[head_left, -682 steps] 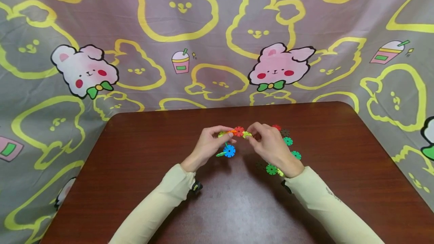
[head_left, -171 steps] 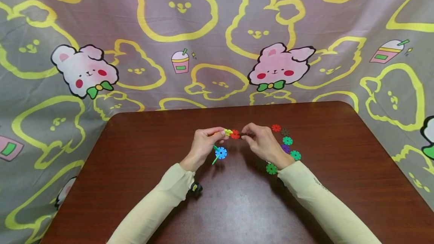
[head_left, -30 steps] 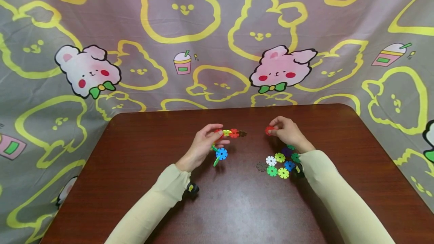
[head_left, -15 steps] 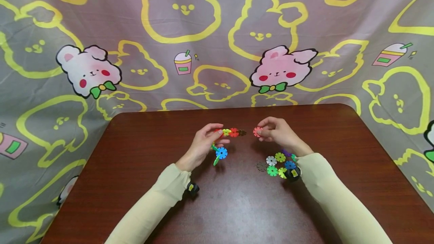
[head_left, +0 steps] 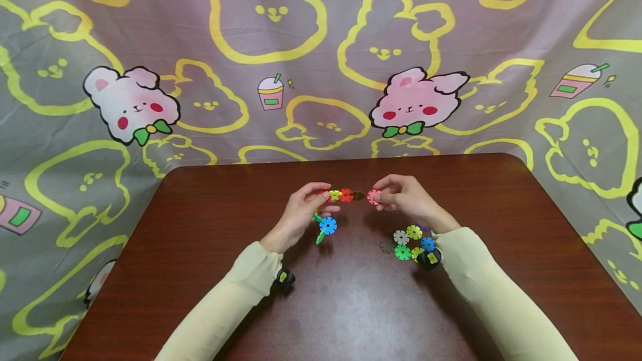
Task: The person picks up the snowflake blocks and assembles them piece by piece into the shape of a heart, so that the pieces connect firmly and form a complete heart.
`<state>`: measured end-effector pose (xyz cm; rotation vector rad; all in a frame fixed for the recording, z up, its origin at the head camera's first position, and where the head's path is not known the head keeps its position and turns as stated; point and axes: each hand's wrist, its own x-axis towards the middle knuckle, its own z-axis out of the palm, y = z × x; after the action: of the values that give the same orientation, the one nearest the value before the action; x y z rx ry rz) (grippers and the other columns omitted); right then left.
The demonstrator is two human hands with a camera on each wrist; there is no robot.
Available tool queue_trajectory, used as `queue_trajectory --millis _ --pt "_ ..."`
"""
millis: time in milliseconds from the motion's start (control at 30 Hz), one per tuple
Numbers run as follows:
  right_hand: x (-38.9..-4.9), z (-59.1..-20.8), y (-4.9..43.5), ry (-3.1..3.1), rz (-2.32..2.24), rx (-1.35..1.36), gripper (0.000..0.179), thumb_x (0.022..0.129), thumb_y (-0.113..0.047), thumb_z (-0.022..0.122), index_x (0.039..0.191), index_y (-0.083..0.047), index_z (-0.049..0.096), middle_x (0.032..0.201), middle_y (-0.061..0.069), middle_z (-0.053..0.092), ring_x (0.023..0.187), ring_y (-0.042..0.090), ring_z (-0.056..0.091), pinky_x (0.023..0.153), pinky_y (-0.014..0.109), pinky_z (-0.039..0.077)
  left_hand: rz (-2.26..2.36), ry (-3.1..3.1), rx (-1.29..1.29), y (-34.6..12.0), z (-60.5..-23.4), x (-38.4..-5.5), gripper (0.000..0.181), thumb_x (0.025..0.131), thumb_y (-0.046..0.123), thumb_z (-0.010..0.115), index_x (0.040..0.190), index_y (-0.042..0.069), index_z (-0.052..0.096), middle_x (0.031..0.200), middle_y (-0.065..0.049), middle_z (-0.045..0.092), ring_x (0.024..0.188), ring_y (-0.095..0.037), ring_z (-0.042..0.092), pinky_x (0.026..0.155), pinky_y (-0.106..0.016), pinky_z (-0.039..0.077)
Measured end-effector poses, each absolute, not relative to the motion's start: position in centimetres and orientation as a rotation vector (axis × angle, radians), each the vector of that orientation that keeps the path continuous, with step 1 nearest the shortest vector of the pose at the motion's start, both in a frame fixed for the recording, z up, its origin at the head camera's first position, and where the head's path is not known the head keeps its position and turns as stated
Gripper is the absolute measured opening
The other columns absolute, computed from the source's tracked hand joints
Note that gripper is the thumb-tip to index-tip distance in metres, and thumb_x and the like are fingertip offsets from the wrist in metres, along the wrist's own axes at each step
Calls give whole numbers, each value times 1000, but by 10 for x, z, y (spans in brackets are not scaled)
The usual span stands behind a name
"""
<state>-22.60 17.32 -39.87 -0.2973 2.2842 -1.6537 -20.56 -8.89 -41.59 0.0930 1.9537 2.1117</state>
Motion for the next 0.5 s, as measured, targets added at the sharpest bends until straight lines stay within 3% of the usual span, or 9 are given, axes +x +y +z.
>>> queue_trajectory --millis 233,400,500 --pt "-225 -397 170 2273 -1652 -314 30 90 -8 65 117 4 58 95 15 71 82 31 71 72 35 57 2116 1940 93 -88 -416 -206 28 98 14 56 125 9 57 117 -25 62 91 -23 73 93 -50 51" --pt "-224 -397 169 2270 -1643 -319 30 90 -7 65 117 3 58 96 15 70 80 28 70 73 34 56 2106 1964 97 -89 -417 -206 29 98 15 56 126 8 57 109 -14 67 91 -23 73 88 -44 55" --pt "-224 -397 169 2270 -1637 -319 30 90 -8 64 117 3 58 95 15 70 80 28 70 72 34 56 2102 1965 100 -89 -417 -206 30 98 16 56 127 6 56 110 -16 66 92 -24 73 88 -45 54"
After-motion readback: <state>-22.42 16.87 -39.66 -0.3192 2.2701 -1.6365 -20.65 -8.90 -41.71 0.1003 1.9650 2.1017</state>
